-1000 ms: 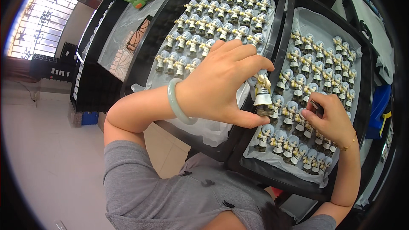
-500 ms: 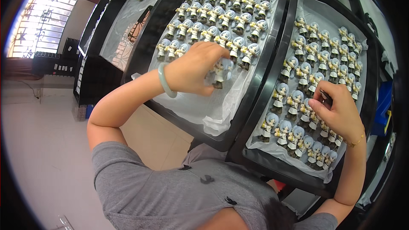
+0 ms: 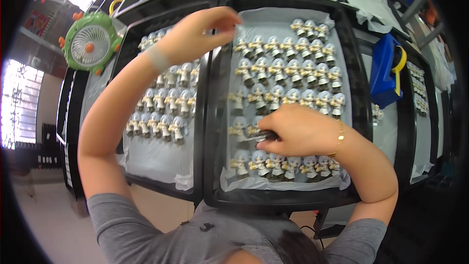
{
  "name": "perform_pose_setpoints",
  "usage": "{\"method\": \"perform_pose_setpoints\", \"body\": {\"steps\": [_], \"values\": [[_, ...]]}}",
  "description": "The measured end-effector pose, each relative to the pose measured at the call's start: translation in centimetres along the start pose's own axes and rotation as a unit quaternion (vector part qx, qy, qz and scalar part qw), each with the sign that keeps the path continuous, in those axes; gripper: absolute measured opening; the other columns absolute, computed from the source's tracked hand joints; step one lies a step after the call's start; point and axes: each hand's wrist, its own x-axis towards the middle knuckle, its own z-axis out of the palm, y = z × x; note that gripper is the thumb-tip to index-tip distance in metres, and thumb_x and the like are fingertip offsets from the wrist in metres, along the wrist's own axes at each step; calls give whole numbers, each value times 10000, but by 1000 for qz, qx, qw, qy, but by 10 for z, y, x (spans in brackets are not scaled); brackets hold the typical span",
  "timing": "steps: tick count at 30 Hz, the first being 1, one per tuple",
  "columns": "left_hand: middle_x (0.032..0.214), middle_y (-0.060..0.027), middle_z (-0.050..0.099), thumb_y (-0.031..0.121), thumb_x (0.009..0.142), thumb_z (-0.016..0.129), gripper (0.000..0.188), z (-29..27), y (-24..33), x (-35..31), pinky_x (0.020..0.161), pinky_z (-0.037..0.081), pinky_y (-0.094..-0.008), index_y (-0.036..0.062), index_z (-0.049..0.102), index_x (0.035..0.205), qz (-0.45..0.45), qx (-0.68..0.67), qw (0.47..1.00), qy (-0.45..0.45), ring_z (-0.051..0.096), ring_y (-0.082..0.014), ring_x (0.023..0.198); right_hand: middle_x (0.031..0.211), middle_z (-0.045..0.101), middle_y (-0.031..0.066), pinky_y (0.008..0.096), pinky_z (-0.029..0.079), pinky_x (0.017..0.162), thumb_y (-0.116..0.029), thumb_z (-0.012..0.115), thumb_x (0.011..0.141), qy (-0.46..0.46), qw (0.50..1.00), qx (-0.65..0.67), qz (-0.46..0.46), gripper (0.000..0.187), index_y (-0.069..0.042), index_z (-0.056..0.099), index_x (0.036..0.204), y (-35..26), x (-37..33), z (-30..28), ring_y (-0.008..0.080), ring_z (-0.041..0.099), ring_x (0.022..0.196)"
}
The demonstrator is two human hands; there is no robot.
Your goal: Inspecting and cleaning small character figurines on an assembly line.
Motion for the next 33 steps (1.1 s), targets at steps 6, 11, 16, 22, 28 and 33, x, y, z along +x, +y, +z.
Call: {"method": "perform_pose_setpoints", "body": {"steps": [6,11,16,22,28,33], "values": [[1041,-156,618,126,762,514,362,116,-36,165,842,468,-369,94,569,1118,-94,265,957,-71,581,-321,993,770,624,185,413,479,737,-283,594,756,-66,997,-28,25,301,-4,634,862,3,4,-4,337,608,788],[1045,-233,585,71,773,514,389,143,-30,176,823,473,-425,67,477,1160,-177,243,953,-46,565,-371,1001,765,625,183,412,480,737,-273,591,745,-36,999,-15,19,289,-5,639,842,7,2,-9,333,604,810],[909,-190,585,119,842,503,286,106,-36,143,744,486,-412,111,482,1127,-97,154,970,161,600,-338,844,700,604,192,411,467,692,-289,596,769,-6,1000,8,-14,312,22,594,771,8,4,-4,350,594,717],[1083,-116,536,125,849,471,479,26,33,11,786,456,-317,61,351,1308,-97,-486,867,40,542,-190,924,641,575,191,426,447,641,-282,597,778,21,999,-26,3,312,21,554,717,9,0,-6,354,579,662],[1202,-208,446,-6,626,648,828,9,63,-110,816,487,-321,64,209,1324,-136,-534,834,36,569,-256,932,571,519,192,394,413,535,-236,632,759,12,1000,-11,-3,290,22,526,679,6,6,-4,343,535,554],[1195,-113,430,16,672,656,739,10,66,-146,708,459,-281,131,245,1274,-120,-461,877,54,554,-211,908,598,539,198,404,434,574,-222,644,740,7,998,-13,58,276,25,540,674,-3,15,-5,370,538,603]]}}
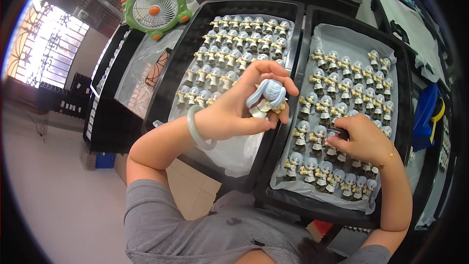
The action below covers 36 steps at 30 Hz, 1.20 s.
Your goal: Inspecting and cleaning small character figurines on an assembly line.
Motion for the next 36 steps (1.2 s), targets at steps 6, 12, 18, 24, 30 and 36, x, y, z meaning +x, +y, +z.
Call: {"method": "perform_pose_setpoints", "body": {"steps": [6,12,18,24,30,36], "values": [[1184,-61,366,-17,565,596,786,0,7,-3,767,412,-297,64,260,1271,-61,-69,996,0,515,-197,927,559,513,184,382,412,525,-216,655,733,-1,1000,-1,18,296,25,509,641,5,6,0,344,508,534],[1301,-61,269,-94,583,507,806,1,6,-9,834,396,-290,96,222,1312,-68,-93,993,-22,444,-176,1063,538,505,180,368,400,501,-222,656,731,-1,1000,-2,22,304,25,503,642,3,8,5,328,499,499],[1315,-99,261,-101,612,493,800,0,-1,-8,815,411,-293,93,185,1324,4,-34,998,-52,454,-180,1046,521,484,170,356,373,477,-216,660,723,-15,999,-10,50,298,23,499,643,1,8,3,316,475,481],[1231,-129,386,-44,613,583,813,-4,-17,-6,784,433,-304,79,187,1312,100,126,987,-9,487,-182,963,524,478,171,353,367,472,-204,660,721,-8,999,-5,40,293,24,493,645,4,8,7,315,471,479],[1018,-131,487,57,536,705,709,1,-9,-9,706,437,-326,54,424,1186,171,419,891,36,502,-246,836,534,479,171,351,366,471,-189,652,724,-4,999,-8,34,278,26,492,648,2,8,6,314,466,479],[843,-109,509,243,514,756,623,-1,-10,-7,646,415,-337,29,535,1056,189,531,823,71,512,-275,730,539,477,169,349,364,472,-186,651,723,-4,999,-9,52,276,29,493,651,3,8,7,309,464,476]]}}
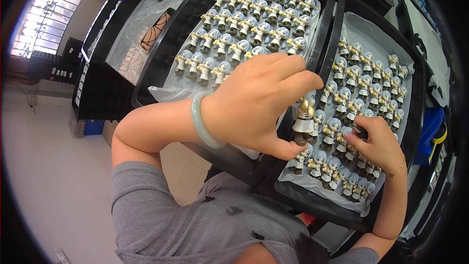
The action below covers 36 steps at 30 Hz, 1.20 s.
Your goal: Inspecting and cleaning small character figurines on an assembly line.
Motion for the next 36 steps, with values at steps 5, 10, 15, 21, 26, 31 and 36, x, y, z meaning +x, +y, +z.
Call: {"method": "perform_pose_setpoints", "body": {"steps": [5,10,15,21,26,31,36], "values": [[747,-99,521,375,496,756,605,3,-2,-4,640,410,-336,20,569,949,11,4,999,31,528,-276,692,534,466,161,352,353,473,-192,654,726,0,1000,-3,-3,295,28,476,641,-2,1,0,305,449,472],[751,-102,517,369,499,756,599,2,-1,-5,642,410,-339,18,563,945,3,-2,1000,14,527,-278,696,531,458,156,353,349,474,-193,657,726,1,1000,-6,2,305,28,467,636,-2,0,1,303,438,472],[742,-104,510,365,509,751,595,1,-1,-5,630,411,-342,15,559,951,0,-5,1000,5,522,-281,689,529,451,156,349,347,473,-191,658,728,0,1000,0,4,306,30,464,641,-3,1,1,296,434,469],[836,-123,547,334,537,735,579,-7,-10,4,667,443,-334,3,541,971,-13,-49,997,51,552,-289,748,506,423,94,292,337,468,-127,653,703,10,1000,21,10,267,27,443,642,1,-3,1,170,392,457],[873,-127,557,322,564,705,539,-8,-6,2,674,449,-336,-7,533,955,-19,-10,1000,4,560,-292,756,701,554,68,297,391,543,-149,598,757,94,992,86,-15,210,7,521,875,-4,-9,1,168,494,579],[810,-110,529,396,682,628,513,2,5,-3,638,428,-321,-13,497,964,-105,-262,953,-113,536,-242,697,838,568,36,228,396,646,-55,478,812,140,958,242,-66,315,22,500,1117,0,-11,2,117,490,696],[1076,-71,387,197,623,720,681,10,25,-9,651,423,-250,9,358,1168,-222,-433,847,-215,475,-126,852,842,575,37,229,415,660,-18,459,853,144,962,208,-103,351,-21,508,1200,-17,-14,4,94,494,699]]}}
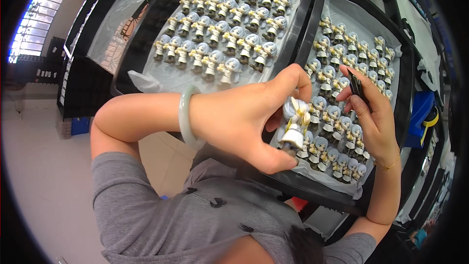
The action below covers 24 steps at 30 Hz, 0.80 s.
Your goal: Inspecting and cleaning small character figurines on an assembly line.
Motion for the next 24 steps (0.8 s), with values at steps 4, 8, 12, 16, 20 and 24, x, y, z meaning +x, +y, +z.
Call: {"method": "perform_pose_setpoints", "body": {"steps": [4,8,12,16,20,24], "values": [[1080,-73,419,195,611,719,693,-9,2,6,689,410,-245,9,377,1184,-19,26,998,-58,469,-134,912,782,560,64,265,416,636,-21,490,844,20,993,-72,-95,328,-54,545,1165,-6,-4,3,167,507,684],[1061,-76,470,231,600,725,687,-11,-9,6,695,417,-249,2,411,1167,-9,3,999,-47,502,-148,889,669,466,65,319,364,560,-176,510,856,33,959,-214,-185,278,-52,591,1091,-18,-6,4,232,447,594],[1011,-108,552,283,579,733,697,-9,-3,8,724,443,-266,-20,469,1148,-29,49,996,-76,560,-177,838,668,443,41,324,331,538,-356,503,847,37,928,-291,-230,368,-63,635,1025,-22,-13,8,203,415,578],[1036,-149,586,299,555,737,743,-7,-9,10,749,461,-295,-43,492,1168,19,45,996,-76,590,-227,889,669,453,38,321,328,546,-374,509,836,17,898,-353,-264,388,-47,643,994,-25,-16,8,200,419,591],[1042,-164,591,300,539,738,768,-8,-13,12,774,461,-316,-54,495,1177,56,84,992,-75,592,-263,918,660,470,54,327,326,557,-375,499,846,-2,889,-373,-268,411,-14,635,987,-27,-16,7,209,420,592],[1041,-176,586,296,522,742,794,-6,-16,13,793,455,-329,-67,489,1181,79,69,992,-76,588,-288,913,660,466,51,330,324,557,-376,510,833,-13,890,-373,-260,412,-11,639,974,-28,-17,8,211,420,596]]}}
